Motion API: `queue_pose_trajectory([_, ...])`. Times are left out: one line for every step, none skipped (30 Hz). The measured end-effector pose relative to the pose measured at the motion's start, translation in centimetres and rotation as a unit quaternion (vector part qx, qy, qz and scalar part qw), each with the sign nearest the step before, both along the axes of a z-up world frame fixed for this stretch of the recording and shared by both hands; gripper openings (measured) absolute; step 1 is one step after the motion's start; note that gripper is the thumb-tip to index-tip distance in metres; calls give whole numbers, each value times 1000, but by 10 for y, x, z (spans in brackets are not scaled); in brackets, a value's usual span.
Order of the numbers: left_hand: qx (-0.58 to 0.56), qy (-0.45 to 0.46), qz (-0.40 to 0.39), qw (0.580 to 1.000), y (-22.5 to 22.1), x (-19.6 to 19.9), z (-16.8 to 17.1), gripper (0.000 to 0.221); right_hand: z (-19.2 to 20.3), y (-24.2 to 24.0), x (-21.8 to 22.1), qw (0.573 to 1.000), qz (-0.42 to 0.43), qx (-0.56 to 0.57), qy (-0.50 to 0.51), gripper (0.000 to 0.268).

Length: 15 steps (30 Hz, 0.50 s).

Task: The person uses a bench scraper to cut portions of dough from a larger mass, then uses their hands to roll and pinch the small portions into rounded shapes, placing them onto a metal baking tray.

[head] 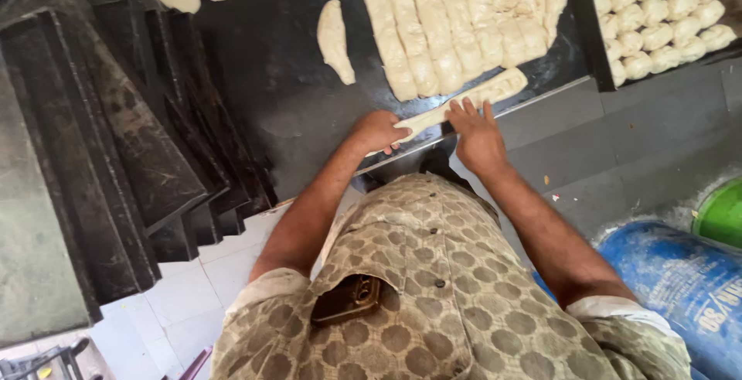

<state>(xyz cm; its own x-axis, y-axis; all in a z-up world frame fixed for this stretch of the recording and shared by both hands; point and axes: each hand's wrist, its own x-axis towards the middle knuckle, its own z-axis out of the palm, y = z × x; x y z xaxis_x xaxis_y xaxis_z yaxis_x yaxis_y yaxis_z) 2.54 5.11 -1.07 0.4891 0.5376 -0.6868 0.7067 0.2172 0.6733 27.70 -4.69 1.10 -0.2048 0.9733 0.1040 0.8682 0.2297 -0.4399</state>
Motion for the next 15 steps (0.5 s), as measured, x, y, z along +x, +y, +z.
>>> queue_pose_trajectory([11, 1, -2, 1000, 2, -3, 0, 40, 2, 3, -5, 1000, -4, -3, -12, 50])
queue_pose_trajectory([13, -1, -4, 1000, 5, -4, 0, 39, 3, 6, -11, 1000, -8, -6, -24, 49])
queue_pose_trajectory([10, 2, -1, 1000, 4, -11, 1, 38, 4, 5, -19, 999, -9, -13, -30, 49])
queue_pose_trajectory([7, 5, 1, 1000, 2, -17, 2, 37, 5, 5, -24, 1000, 9, -2, -22, 50])
queue_pose_trajectory([12, 5, 8, 1000, -3, -22, 3, 36, 6, 2, -28, 1000, 19, 5, -12, 51])
queue_pose_trajectory([16, 5, 16, 1000, -8, -27, 5, 35, 6, -4, -34, 999, 29, 12, -3, 52])
queue_pose_trajectory([29, 4, 26, 999, -5, -31, 8, 34, 7, -2, -43, 999, 36, 4, -9, 55])
queue_pose_trajectory([21, 2, 41, 999, -6, -39, 12, 32, 6, -2, -55, 999, 43, -5, -16, 59])
queue_pose_trajectory([16, -7, 59, 998, -8, -42, 15, 31, 8, 2, -57, 998, 52, -11, -29, 63])
queue_pose_trajectory([10, -16, 76, 997, -6, -42, 17, 29, 10, 6, -53, 998, 49, -24, -13, 62])
queue_pose_trajectory([27, -12, 77, 997, -9, -49, 17, 29, 11, 3, -58, 998, 45, -45, 12, 62])
queue_pose_trajectory([45, -8, 77, 996, -11, -54, 17, 29, 11, 1, -64, 996, 42, -66, 37, 62])
queue_pose_trajectory([62, -7, 73, 995, -12, -55, 14, 29, 9, -2, -69, 996, 63, -53, 18, 63])
queue_pose_trajectory([64, -16, 82, 994, -11, -58, 11, 28, 6, -4, -76, 996, 84, -39, 0, 64])
queue_pose_trajectory([65, -22, 93, 993, -13, -63, 8, 28, 4, -8, -84, 994, 108, -29, -17, 66])
